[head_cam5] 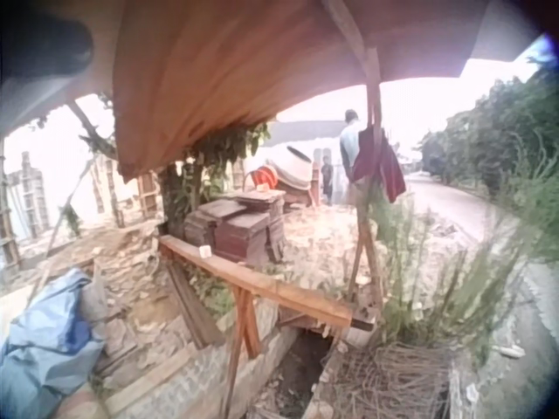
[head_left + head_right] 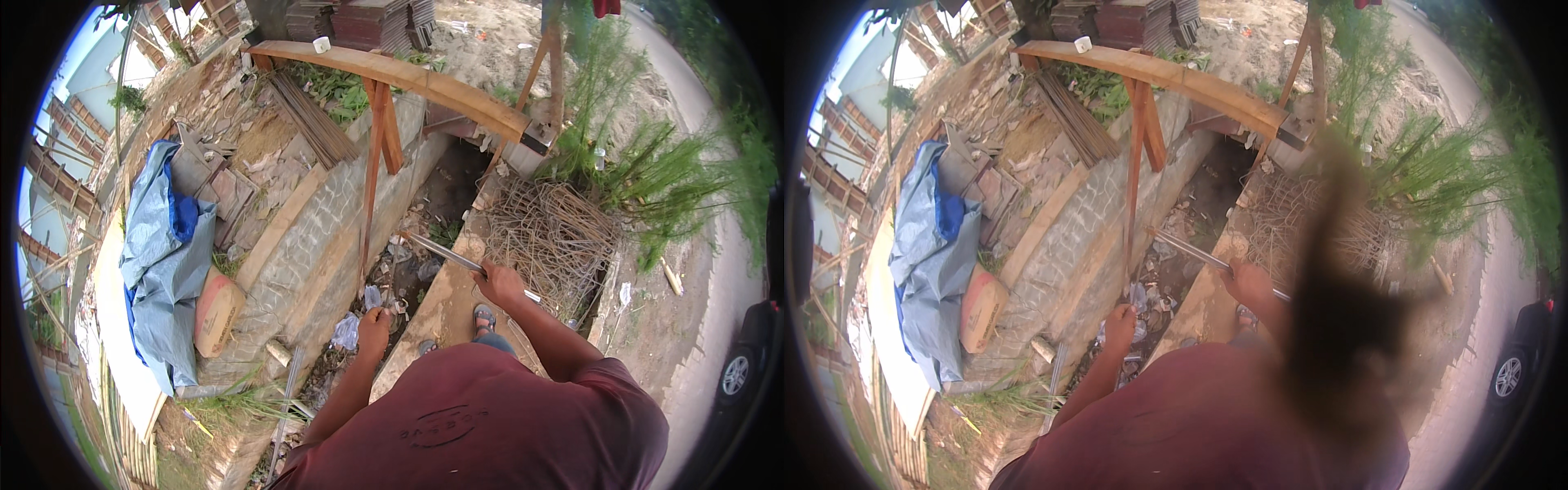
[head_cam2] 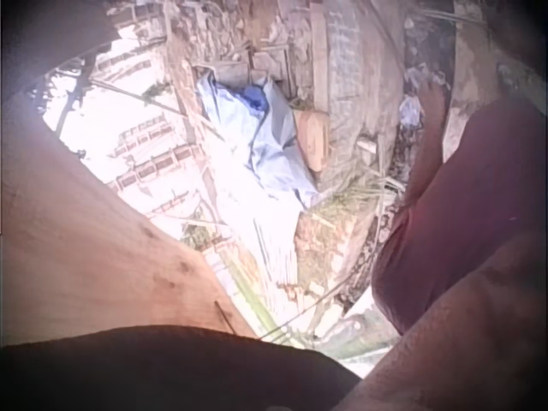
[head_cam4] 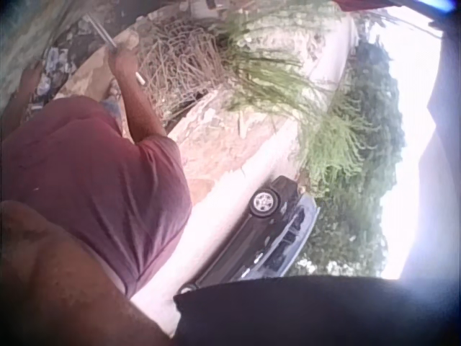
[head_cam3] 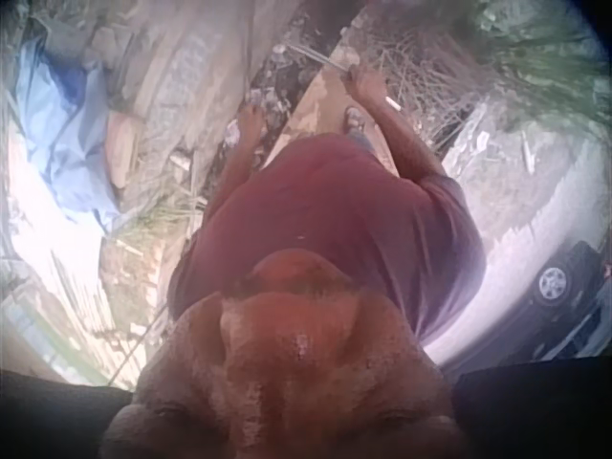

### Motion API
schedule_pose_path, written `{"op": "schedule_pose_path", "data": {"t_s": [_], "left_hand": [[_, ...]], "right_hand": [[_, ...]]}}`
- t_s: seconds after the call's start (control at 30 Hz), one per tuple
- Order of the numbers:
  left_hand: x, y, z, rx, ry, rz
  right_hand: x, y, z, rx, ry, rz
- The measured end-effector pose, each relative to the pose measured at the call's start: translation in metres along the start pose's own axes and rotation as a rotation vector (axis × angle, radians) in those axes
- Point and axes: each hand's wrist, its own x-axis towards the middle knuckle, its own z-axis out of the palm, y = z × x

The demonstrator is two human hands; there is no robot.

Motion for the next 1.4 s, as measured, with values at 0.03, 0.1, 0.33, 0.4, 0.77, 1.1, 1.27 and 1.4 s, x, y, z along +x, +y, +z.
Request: {"op": "schedule_pose_path", "data": {"t_s": [0.03, 0.1, 0.33, 0.4, 0.77, 1.1, 1.27, 1.4], "left_hand": [[-0.005, -0.004, 0.000, -0.039, -0.013, -0.018], [-0.020, -0.016, -0.001, -0.115, -0.036, -0.058], [-0.079, -0.021, -0.016, -0.361, -0.192, -0.258], [-0.090, -0.027, -0.019, -0.360, -0.184, -0.268], [-0.108, -0.034, -0.041, -0.432, -0.033, -0.380], [-0.109, -0.012, -0.022, -0.548, 0.022, -0.346], [-0.105, -0.034, -0.044, -0.157, 0.100, -0.194], [-0.103, -0.019, -0.037, 0.004, 0.164, -0.123]], "right_hand": [[0.000, 0.004, 0.002, 0.006, -0.005, -0.005], [0.018, 0.016, 0.002, -0.015, 0.038, -0.005], [0.106, 0.049, -0.036, -0.042, 0.196, -0.067], [0.122, 0.051, -0.046, -0.076, 0.198, -0.071], [0.145, -0.005, -0.033, -0.084, 0.169, -0.093], [0.169, -0.027, -0.008, -0.034, 0.232, 0.072], [0.173, 0.016, -0.064, -0.147, 0.160, -0.135], [0.145, 0.020, -0.071, -0.224, 0.126, -0.160]]}}
